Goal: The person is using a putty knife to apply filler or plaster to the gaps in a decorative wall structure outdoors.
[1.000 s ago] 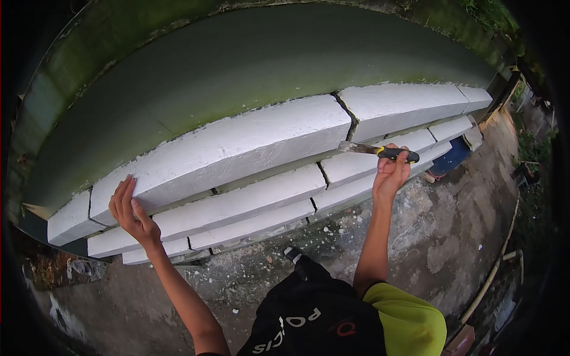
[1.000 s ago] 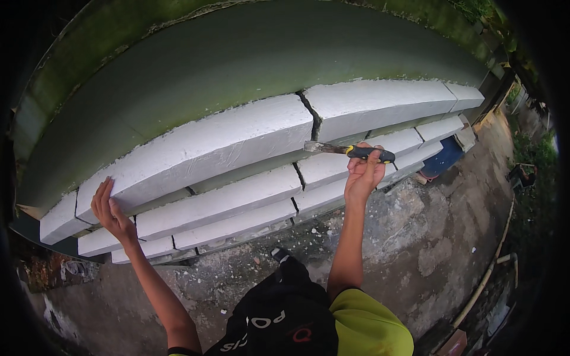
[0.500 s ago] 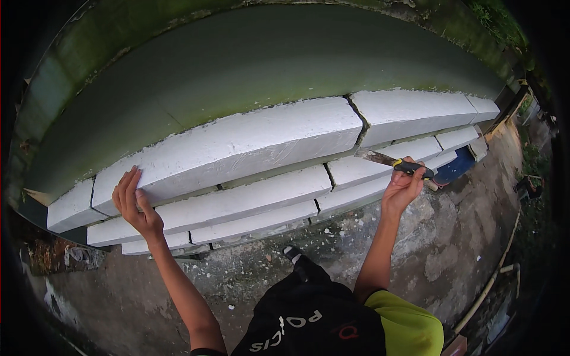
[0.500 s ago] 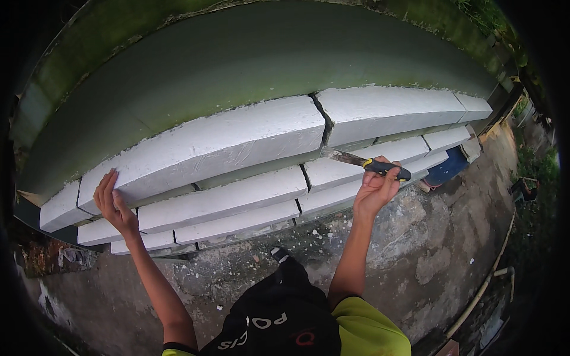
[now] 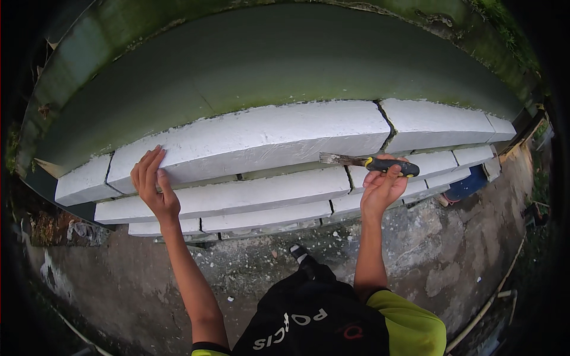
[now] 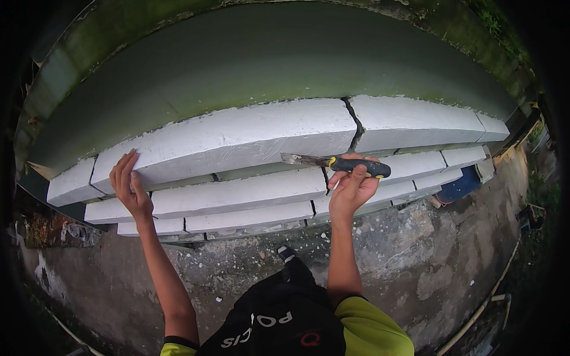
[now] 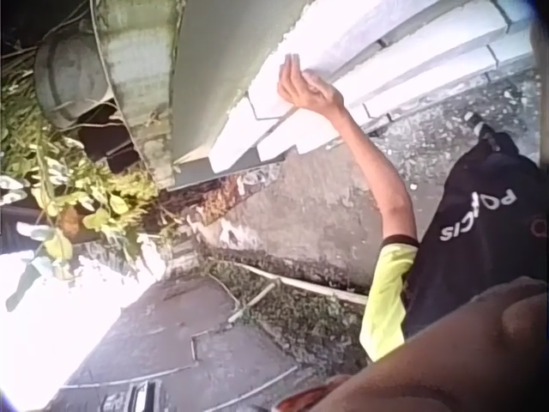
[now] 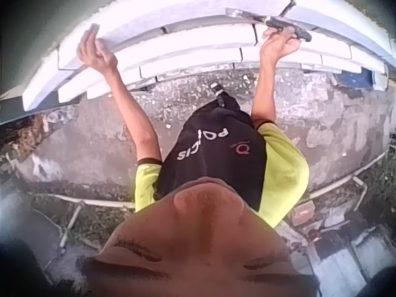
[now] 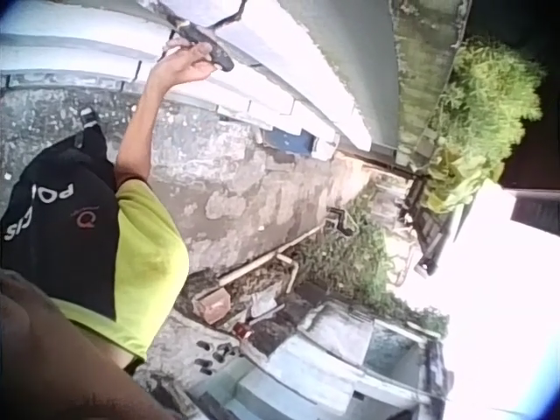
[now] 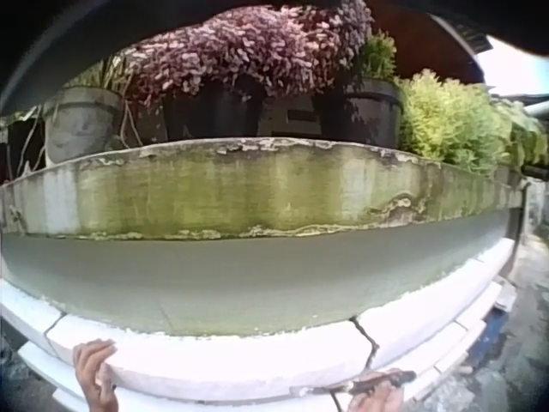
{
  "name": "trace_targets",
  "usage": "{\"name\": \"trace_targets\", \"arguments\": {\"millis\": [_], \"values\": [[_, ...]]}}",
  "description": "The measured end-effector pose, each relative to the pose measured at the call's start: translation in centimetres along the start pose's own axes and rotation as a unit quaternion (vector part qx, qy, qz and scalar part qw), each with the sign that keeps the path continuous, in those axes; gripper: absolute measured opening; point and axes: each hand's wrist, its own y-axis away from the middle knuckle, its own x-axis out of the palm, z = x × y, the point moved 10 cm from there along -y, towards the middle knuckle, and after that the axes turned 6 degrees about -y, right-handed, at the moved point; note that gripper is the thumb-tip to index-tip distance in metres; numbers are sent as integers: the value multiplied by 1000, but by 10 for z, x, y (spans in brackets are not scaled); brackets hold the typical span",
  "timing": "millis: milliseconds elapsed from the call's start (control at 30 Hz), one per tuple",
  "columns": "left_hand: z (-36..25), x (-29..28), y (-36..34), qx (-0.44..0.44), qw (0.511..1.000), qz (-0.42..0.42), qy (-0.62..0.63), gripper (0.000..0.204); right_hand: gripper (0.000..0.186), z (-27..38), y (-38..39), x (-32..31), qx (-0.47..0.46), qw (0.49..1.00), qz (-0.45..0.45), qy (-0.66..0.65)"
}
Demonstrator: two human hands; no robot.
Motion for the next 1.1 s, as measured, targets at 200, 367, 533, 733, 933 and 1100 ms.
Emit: {"name": "trace_targets", "arguments": {"millis": [200, 367, 533, 733, 933, 1100], "values": [[0, -4, 1, -4, 1000, -6, -8, 33, 44, 7, 20, 31, -58, 998, 9, 25], [0, 0, 0, -4, 1000, -6, 0, 34, 44, 12, 8, 13, -66, 995, -68, -3], [2, -1, 2, -7, 1000, -16, -4, 34, 45, 5, 19, 42, -64, 997, -19, 28], [0, 1, 2, -3, 1000, -26, -10, 35, 41, 16, 3, 20, -74, 990, -115, -35], [-1, -3, 1, 5, 1000, -5, -9, 34, 43, 8, 23, 67, -88, 995, -38, -12], [0, -5, 0, 3, 1000, -6, -6, 33, 37, 14, 21, 65, -92, 987, -125, -38]]}}
